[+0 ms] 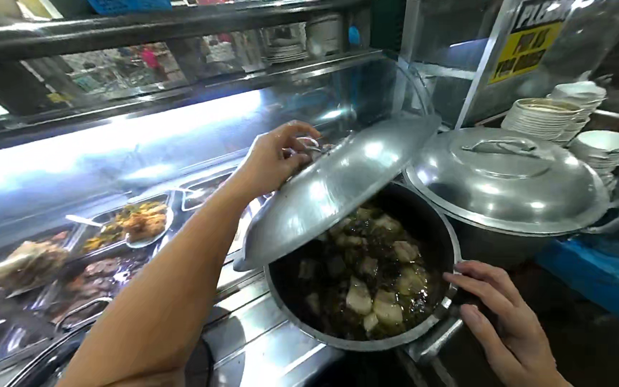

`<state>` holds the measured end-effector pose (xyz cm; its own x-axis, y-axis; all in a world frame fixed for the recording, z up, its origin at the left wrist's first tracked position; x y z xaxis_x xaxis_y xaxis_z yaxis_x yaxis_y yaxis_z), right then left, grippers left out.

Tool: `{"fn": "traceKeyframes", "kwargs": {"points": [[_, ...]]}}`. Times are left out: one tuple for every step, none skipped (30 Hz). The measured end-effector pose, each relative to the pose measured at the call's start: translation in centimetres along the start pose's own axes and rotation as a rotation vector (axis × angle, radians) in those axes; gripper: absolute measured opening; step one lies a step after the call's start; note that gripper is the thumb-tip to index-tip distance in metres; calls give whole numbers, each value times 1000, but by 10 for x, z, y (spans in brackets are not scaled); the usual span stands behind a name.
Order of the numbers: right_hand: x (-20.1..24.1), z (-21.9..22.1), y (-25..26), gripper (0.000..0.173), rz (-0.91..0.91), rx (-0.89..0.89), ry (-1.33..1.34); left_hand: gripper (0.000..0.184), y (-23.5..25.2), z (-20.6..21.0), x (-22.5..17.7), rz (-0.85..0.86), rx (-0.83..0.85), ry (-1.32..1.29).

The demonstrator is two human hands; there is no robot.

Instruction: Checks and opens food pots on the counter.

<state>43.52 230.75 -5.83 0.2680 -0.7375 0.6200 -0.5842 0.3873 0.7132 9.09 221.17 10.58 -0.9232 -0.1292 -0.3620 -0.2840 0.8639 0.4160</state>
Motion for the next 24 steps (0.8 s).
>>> {"fn": "traceKeyframes", "kwargs": {"points": [[2,2,1,41,-33,32,7,34,-1,-5,4,-27,-21,-39],[3,4,2,43,-63,56,10,34,-2,-9,7,-43,-42,-69],[4,5,3,44,-83,71,23,34,-3,-12,10,-47,-62,-94],[5,5,4,44,-91,89,40,34,-5,-14,12,-45,-80,-104],[5,6,5,44,-89,105,61,35,-6,-17,14,-50,-95,-111],[4,7,4,44,-77,120,75,36,-9,-20,15,-63,-107,-110],[4,8,3,44,-68,132,74,37,-11,-23,16,-73,-115,-99],[4,9,2,45,-66,137,68,38,-13,-25,17,-78,-119,-92],[5,9,2,45,-66,139,67,38,-15,-27,18,-77,-120,-85],[5,9,2,45,-65,139,70,39,-16,-28,17,-71,-124,-75],[5,9,2,45,-66,140,71,39,-17,-30,16,-63,-128,-65],[5,9,2,45,-67,142,66,38,-19,-30,13,-53,-132,-53],[6,8,1,46,-67,143,54,38,-20,-30,10,-45,-134,-38],[6,7,0,46,-65,142,36,37,-22,-29,6,-35,-134,-23],[6,6,0,46,-61,130,16,37,-24,-27,2,-21,-134,2],[6,4,-1,45,-49,111,-7,36,-25,-23,-3,1,-134,35],[7,1,-2,43,-40,80,-35,37,-27,-18,-9,28,-128,74],[8,-2,-3,39,-35,39,-63,37,-29,-12,-16,61,-119,114],[9,-6,-4,36,-38,-11,-92,36,-30,-5,-23,104,-119,157],[11,-10,-6,35,-50,-61,-119,34,-32,2,-27,144,-117,197],[12,-14,-7,35,-65,-106,-140,32,-33,11,-31,171,-104,231],[12,-18,-9,35,-72,-140,-153,31,-34,20,-34,190,-76,266],[11,-22,-12,35,-67,-167,-164,32,-35,31,-37,211,-49,304],[10,-27,-14,34,-55,-193,-168,33,-36,41,-39,234,-28,340]]}}
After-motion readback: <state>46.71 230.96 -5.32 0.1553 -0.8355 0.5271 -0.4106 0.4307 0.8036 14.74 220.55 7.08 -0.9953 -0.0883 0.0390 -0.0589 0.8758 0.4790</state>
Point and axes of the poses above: each hand's wrist, its own y-axis towards the middle knuckle, its own z-axis out of the palm, x = y × z, the point moved 8 cm from there along y, towards the middle knuckle, and after that the axes turned 9 degrees about y, right-handed, at the moved point
